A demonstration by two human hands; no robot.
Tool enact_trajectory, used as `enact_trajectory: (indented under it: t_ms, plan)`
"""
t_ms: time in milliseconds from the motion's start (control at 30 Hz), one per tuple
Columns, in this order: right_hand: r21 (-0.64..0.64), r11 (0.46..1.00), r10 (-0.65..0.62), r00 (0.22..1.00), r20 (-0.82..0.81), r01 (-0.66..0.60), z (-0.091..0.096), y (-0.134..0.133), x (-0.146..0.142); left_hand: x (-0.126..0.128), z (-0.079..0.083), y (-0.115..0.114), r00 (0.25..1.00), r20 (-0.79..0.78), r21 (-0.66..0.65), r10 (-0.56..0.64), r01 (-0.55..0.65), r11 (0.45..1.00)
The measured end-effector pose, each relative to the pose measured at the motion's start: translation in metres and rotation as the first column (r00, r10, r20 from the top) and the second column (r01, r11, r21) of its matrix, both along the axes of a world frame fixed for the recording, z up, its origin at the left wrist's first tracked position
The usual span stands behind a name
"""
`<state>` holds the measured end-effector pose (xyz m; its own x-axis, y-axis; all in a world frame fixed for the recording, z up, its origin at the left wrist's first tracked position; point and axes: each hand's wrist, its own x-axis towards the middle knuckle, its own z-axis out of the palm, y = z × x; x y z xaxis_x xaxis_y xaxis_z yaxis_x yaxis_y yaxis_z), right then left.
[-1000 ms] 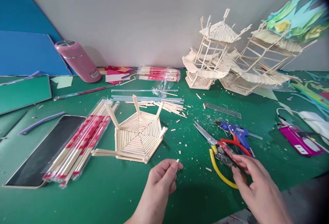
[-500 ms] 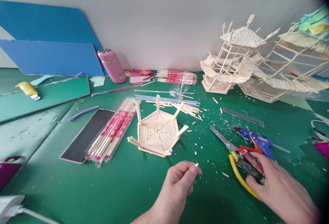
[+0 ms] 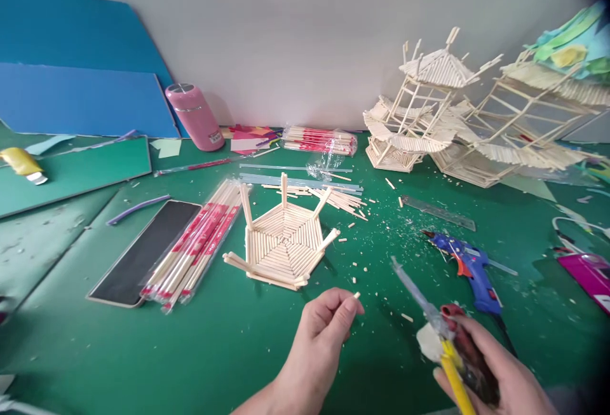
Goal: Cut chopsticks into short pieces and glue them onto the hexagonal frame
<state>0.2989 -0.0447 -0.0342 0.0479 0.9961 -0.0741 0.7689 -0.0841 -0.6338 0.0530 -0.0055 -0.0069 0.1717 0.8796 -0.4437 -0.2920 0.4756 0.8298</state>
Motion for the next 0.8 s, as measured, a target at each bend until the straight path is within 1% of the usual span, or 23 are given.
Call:
enact_trajectory:
  t_ms: [67,100,233,300,400,467,533,700,800]
  plan:
    - [-0.087,0.989,0.127,0.990,0.058,-0.122,-0.004,-0.007,0.003,0.000,0.000,0.001,1.000,-0.018,0.025,0.000,0.000,1.000]
    - [-0.116,0.981,0.169,0.981,0.099,-0.157,-0.006,-0.010,0.004,0.000,0.000,0.002,1.000,-0.028,0.038,0.002,-0.001,0.999]
    - [-0.151,0.972,0.219,0.933,0.286,-0.182,-0.010,-0.020,0.002,0.001,0.001,0.003,0.999,-0.050,0.091,-0.001,0.005,0.996]
    - [-0.176,0.956,0.285,0.886,0.365,-0.235,-0.008,-0.021,-0.002,0.001,0.002,0.003,0.999,-0.054,0.123,0.001,0.005,0.992]
    - [-0.217,0.922,0.384,0.823,0.419,-0.321,-0.004,-0.018,-0.006,0.001,0.001,0.003,0.998,-0.063,0.162,0.003,0.007,0.987]
    - [-0.213,0.919,0.393,0.804,0.446,-0.332,-0.002,-0.017,-0.009,0.001,-0.001,0.003,0.997,-0.073,0.174,0.003,0.010,0.985]
    - [-0.178,0.923,0.386,0.802,0.457,-0.342,0.000,-0.016,-0.013,0.001,-0.002,0.003,0.997,-0.076,0.189,0.006,0.008,0.982]
    - [-0.106,0.926,0.375,0.849,0.373,-0.362,0.008,-0.014,-0.021,0.001,-0.004,0.001,0.999,-0.048,0.240,0.005,0.007,0.971]
    - [-0.081,0.929,0.367,0.870,0.330,-0.362,0.011,-0.013,-0.024,0.001,-0.004,0.001,0.999,-0.048,0.252,-0.016,0.028,0.967]
